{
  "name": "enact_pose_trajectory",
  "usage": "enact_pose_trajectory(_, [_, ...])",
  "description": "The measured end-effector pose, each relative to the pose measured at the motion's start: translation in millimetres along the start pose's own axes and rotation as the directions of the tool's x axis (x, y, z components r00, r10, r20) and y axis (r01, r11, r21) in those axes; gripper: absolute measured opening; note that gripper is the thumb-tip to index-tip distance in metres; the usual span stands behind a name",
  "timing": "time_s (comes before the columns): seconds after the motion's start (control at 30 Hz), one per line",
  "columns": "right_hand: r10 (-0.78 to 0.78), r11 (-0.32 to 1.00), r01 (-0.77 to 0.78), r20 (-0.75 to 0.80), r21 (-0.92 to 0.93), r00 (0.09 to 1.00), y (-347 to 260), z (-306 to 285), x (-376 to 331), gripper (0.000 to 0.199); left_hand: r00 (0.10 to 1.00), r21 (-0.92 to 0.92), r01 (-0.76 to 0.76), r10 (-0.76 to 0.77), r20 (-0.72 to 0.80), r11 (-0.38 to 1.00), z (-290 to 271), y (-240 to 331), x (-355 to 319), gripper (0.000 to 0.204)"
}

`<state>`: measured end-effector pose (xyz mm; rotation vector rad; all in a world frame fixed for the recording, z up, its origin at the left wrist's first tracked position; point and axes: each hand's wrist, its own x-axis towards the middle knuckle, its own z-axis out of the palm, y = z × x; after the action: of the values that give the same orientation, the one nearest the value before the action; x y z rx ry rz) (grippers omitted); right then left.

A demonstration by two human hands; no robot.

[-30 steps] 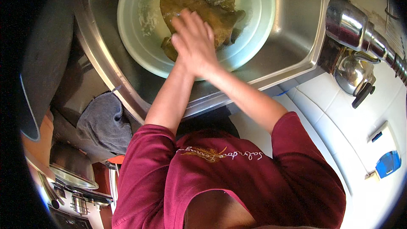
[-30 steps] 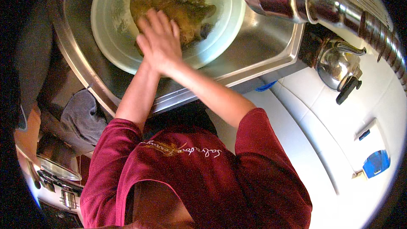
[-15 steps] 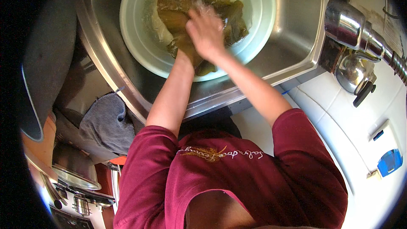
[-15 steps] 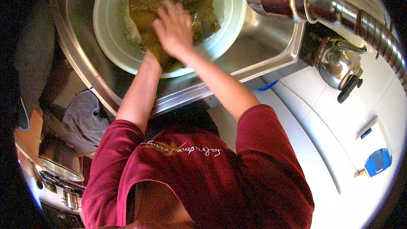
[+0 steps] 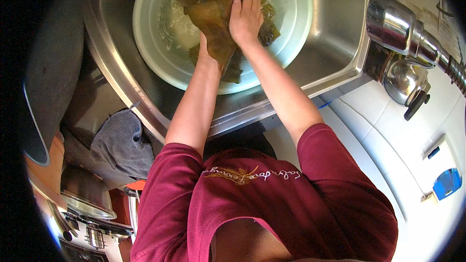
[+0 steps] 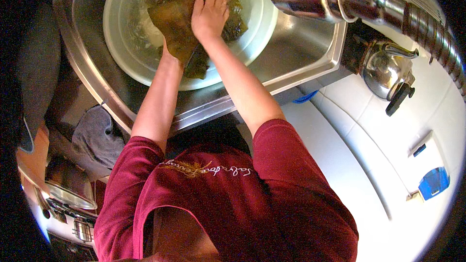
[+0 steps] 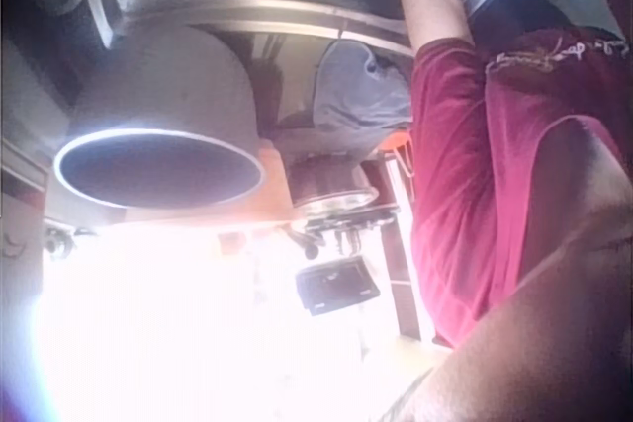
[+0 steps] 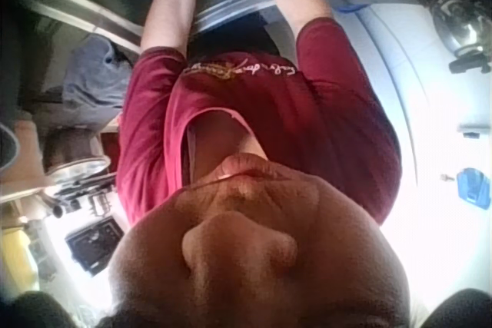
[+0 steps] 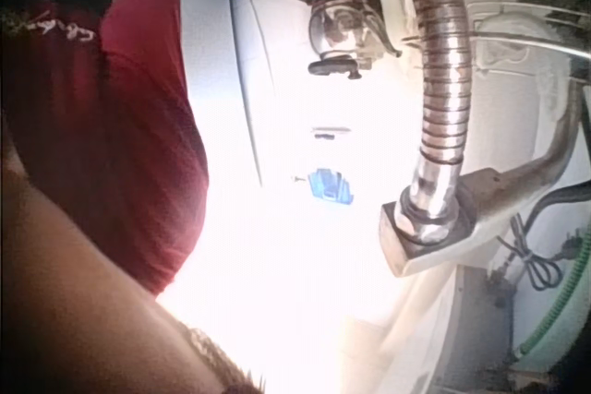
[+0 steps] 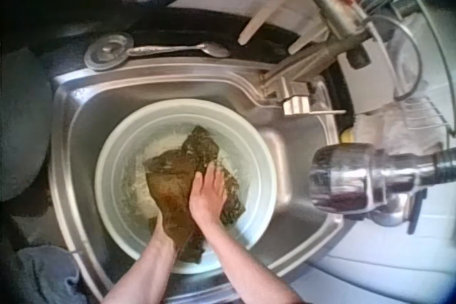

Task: The person prepares ingredients by sorting through dried plant material in a pot, transferring it into another pot containing chopped green vegetables on a stovetop, and سپس rinsing kelp in a basin of water in a sink.

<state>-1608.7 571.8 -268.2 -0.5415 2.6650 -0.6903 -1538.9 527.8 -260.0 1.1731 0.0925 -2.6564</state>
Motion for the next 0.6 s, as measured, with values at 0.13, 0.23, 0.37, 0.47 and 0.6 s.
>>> enact_pose_trajectory(0.13, [0.054,0.99,-0.089,0.287,0.109,0.956,-31,-8,-60,0.063,0.993,-0.056,0.005,0.002,0.122,0.998,-24,2,2,0.05])
enact_pose_trajectory(0.23, [-0.059,0.997,0.067,0.27,-0.023,0.961,-25,-5,-60,0.052,0.985,-0.052,-0.022,0.031,0.169,0.998,-37,-5,7,0.05])
enact_pose_trajectory(0.37, [0.189,0.969,-0.196,0.059,0.153,0.98,11,5,1,0.051,0.993,-0.017,0.056,-0.057,-0.106,0.998,13,-4,-3,0.037])
enact_pose_trajectory(0.47, [0.168,0.98,-0.18,0.145,0.08,0.975,-25,-1,-33,0.056,0.999,-0.02,0.034,-0.033,0.027,0.999,-6,1,8,0.036])
enact_pose_trajectory(0.6, [-0.144,0.989,0.121,0.327,0.089,0.934,-32,-10,-53,0.054,0.991,-0.069,0.032,-0.023,0.133,0.997,-17,3,12,0.036])
